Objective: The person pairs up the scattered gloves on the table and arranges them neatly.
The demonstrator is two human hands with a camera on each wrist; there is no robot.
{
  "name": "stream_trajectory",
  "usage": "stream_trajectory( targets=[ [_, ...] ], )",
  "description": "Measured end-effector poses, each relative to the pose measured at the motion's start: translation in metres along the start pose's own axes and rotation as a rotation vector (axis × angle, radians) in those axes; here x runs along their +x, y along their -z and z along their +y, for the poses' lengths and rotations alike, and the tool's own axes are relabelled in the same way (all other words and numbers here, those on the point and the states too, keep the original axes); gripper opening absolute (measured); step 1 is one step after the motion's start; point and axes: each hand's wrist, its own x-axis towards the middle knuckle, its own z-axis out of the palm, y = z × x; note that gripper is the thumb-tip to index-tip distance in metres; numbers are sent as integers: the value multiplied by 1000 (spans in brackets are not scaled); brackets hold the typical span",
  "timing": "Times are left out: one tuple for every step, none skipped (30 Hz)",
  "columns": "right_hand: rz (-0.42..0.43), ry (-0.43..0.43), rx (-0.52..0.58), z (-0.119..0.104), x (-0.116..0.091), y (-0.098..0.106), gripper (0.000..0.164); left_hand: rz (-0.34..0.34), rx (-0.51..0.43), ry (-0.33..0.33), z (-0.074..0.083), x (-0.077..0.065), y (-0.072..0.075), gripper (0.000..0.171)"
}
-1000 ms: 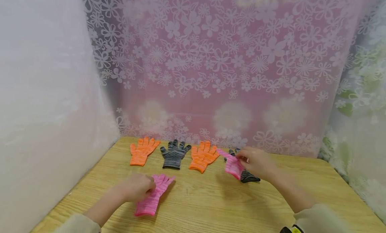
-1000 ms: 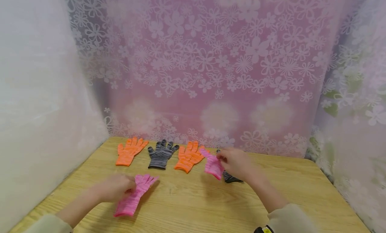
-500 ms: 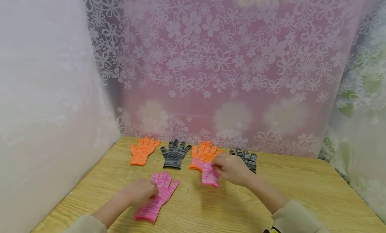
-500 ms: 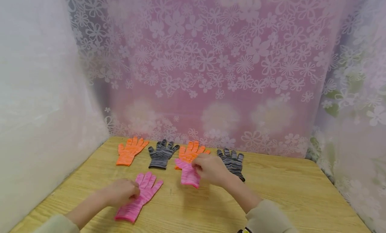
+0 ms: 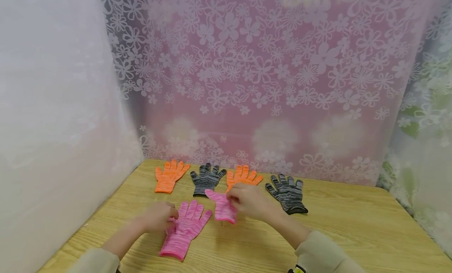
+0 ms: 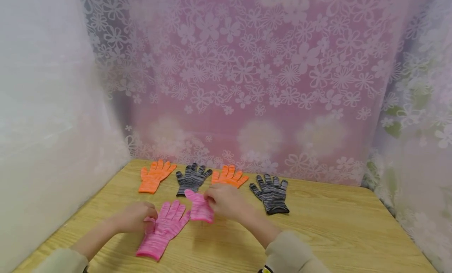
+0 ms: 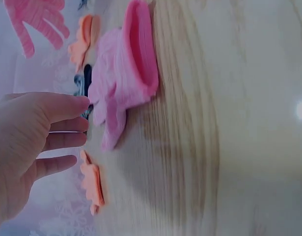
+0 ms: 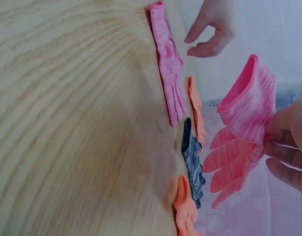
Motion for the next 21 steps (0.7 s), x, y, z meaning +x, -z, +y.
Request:
stream_trajectory(
  targets=[
    [-8,7,1,-2,2,-2,11,7,15,2,-3,-1,0,4],
    [-10,16,0,-4,5,-5,11,14,35,-1,-6,-2,0,3],
    [-8,29,4,-7,7,-7,12,18,52,-2,-9,-3,-1,2],
    [-3,41,7,-9,9,-10,12,20,64,-5,-12,-5,-2,2],
    [6,53,11,-12,11,-12,12,19,68,-7,-14,-6,-3,3],
    [11,64,21,-14,13,-15,13,22,78,-14,-15,-7,-4,5],
    [14,72,23,-16,14,-18,13,25,84,-21,-17,-9,-5,7],
    [20,81,20,-18,15,-20,13,30,93,-29,-18,-10,-6,8],
    [20,88,20,-21,16,-22,13,36,96,-35,-19,-12,-8,8],
    [20,93,21,-23,17,-24,13,44,101,-44,-20,-13,-9,8],
    [20,98,15,-25,18,-26,12,53,110,-55,-21,-15,-10,8],
    [20,102,6,-27,19,-27,12,63,122,-68,-23,-17,-11,7],
    [24,106,-5,-30,20,-28,12,68,128,-75,-24,-18,-11,7],
    [26,109,-7,-32,21,-29,11,70,135,-80,-24,-19,-12,6],
    [27,111,-13,-34,23,-30,11,69,140,-85,-25,-19,-13,5],
    [33,116,-21,-37,24,-32,12,66,144,-87,-26,-20,-13,4],
    [38,119,-34,-39,26,-33,12,65,150,-90,-27,-20,-14,4],
    [36,124,-41,-41,28,-34,13,65,154,-93,-28,-19,-14,4],
    [34,130,-50,-43,30,-36,13,69,159,-100,-28,-19,-14,4],
    [24,135,-62,-45,32,-38,13,77,165,-112,-29,-18,-15,5],
    [13,140,-75,-46,34,-39,13,89,176,-132,-30,-17,-16,6]
  ],
)
